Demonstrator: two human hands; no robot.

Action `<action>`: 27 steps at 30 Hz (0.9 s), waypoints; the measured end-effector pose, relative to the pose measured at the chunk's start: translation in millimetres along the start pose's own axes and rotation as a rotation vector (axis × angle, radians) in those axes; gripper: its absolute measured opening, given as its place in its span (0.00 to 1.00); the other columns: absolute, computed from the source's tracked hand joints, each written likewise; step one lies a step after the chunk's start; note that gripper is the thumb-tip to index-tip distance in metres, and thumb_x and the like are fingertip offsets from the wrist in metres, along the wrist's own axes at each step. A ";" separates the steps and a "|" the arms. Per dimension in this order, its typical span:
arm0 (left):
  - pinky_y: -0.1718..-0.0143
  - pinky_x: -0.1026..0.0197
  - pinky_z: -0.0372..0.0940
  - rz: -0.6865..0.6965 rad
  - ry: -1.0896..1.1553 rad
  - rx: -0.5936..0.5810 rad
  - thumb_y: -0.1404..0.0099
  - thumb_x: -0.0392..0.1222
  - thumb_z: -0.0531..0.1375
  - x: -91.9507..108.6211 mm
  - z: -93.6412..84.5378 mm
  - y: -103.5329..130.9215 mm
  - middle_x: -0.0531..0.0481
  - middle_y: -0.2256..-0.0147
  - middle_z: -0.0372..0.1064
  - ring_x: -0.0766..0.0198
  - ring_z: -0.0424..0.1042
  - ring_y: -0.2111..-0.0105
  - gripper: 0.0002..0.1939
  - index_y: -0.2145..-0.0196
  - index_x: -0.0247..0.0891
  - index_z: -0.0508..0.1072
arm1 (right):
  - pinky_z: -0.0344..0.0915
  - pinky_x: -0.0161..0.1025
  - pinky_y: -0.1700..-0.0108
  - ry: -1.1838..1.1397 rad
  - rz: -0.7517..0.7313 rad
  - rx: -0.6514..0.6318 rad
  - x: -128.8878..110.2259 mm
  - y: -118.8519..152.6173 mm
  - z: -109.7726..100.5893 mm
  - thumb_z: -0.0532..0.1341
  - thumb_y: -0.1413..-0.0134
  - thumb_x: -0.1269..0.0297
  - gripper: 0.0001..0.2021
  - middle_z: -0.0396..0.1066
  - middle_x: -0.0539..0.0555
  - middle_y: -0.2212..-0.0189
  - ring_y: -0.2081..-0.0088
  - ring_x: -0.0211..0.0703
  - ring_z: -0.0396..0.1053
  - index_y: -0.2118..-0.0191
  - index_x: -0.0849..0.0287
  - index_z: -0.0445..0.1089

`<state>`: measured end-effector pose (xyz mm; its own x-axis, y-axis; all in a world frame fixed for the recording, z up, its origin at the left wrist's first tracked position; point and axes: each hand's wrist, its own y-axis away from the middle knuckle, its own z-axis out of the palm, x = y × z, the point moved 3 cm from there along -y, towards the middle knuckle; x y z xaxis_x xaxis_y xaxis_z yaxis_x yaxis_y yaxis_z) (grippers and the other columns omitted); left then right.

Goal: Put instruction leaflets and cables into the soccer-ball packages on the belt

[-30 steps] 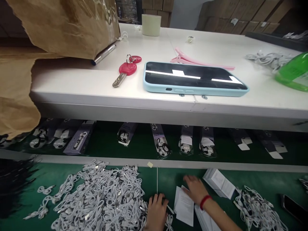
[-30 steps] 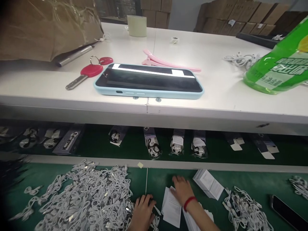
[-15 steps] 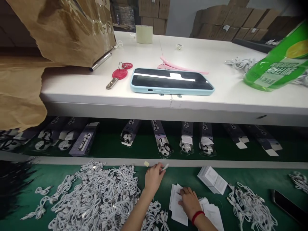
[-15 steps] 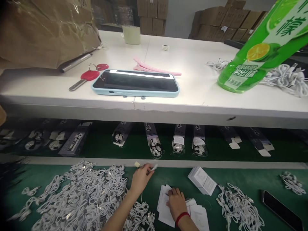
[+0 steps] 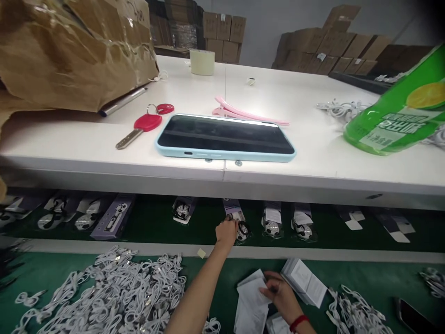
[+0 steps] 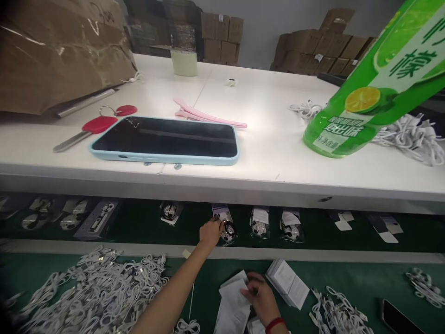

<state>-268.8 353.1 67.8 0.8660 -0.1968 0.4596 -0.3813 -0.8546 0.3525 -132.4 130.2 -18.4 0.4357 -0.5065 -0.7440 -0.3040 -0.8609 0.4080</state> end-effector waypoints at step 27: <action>0.66 0.58 0.66 -0.362 1.072 -0.001 0.50 0.75 0.51 -105.9 101.0 162.2 0.41 0.60 0.71 0.51 0.70 0.59 0.42 0.53 0.34 0.67 | 0.69 0.43 0.60 0.161 -0.155 0.486 -43.7 -23.4 -46.8 0.49 0.40 0.49 0.24 0.75 0.58 0.55 0.59 0.53 0.73 0.47 0.58 0.70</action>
<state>-389.7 186.8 -6.0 0.2017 0.5759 0.7922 -0.1652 -0.7773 0.6071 -104.7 170.3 29.3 0.6196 -0.4092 -0.6698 -0.5666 -0.8237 -0.0208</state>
